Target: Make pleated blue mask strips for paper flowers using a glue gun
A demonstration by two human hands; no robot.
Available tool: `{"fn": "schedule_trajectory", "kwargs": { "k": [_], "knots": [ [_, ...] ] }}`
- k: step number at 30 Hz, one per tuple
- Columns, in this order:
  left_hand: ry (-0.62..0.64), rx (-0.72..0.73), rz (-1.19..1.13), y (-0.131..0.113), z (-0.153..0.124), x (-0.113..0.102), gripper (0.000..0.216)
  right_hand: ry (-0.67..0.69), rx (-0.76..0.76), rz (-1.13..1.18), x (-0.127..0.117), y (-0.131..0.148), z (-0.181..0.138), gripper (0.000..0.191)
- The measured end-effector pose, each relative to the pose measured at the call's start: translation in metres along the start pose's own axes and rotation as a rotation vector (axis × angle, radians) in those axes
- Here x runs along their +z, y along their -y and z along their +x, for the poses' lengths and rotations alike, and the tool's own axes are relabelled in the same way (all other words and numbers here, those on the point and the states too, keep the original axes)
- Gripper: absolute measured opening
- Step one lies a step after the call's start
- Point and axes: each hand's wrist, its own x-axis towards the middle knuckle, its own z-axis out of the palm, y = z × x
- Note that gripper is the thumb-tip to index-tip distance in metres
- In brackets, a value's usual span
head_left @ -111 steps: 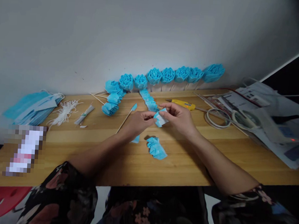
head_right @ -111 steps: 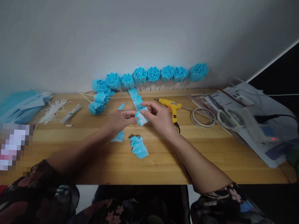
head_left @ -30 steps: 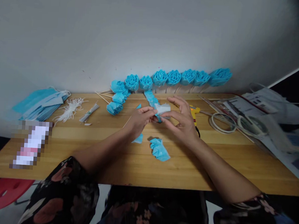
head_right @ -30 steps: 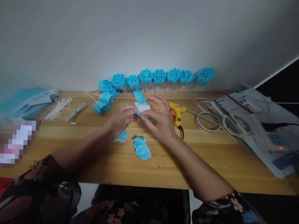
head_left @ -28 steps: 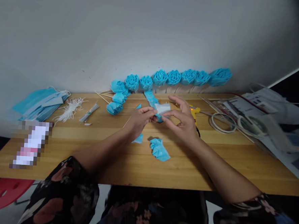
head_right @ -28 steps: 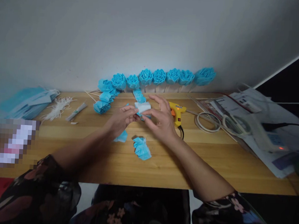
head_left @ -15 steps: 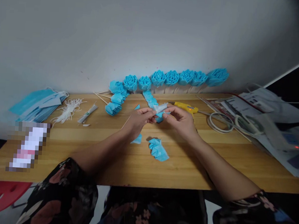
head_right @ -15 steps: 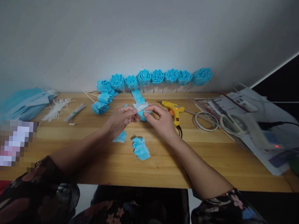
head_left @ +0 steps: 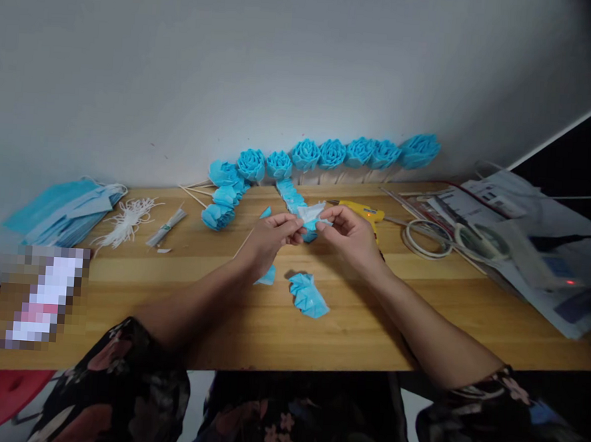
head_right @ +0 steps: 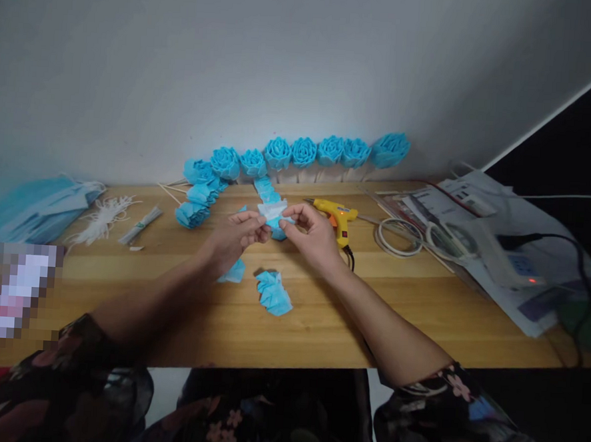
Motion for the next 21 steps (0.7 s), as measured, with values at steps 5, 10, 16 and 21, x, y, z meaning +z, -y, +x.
{"fn": "schedule_trajectory", "kwargs": {
  "k": [5,10,16,21],
  "knots": [
    [0.031,-0.047,0.030,-0.001,0.000,0.001,0.032,0.011,-0.011,0.001,0.000,0.004,-0.002,0.048],
    [0.078,-0.122,0.036,-0.002,-0.003,0.001,0.030,-0.012,-0.052,-0.083,0.000,0.005,-0.005,0.051],
    [0.119,-0.204,-0.052,-0.001,-0.001,0.001,0.032,-0.010,-0.082,-0.105,0.001,0.009,-0.007,0.049],
    [0.033,-0.159,-0.104,-0.004,-0.006,0.006,0.009,0.028,-0.040,-0.090,0.002,0.014,-0.007,0.052]
  ]
}}
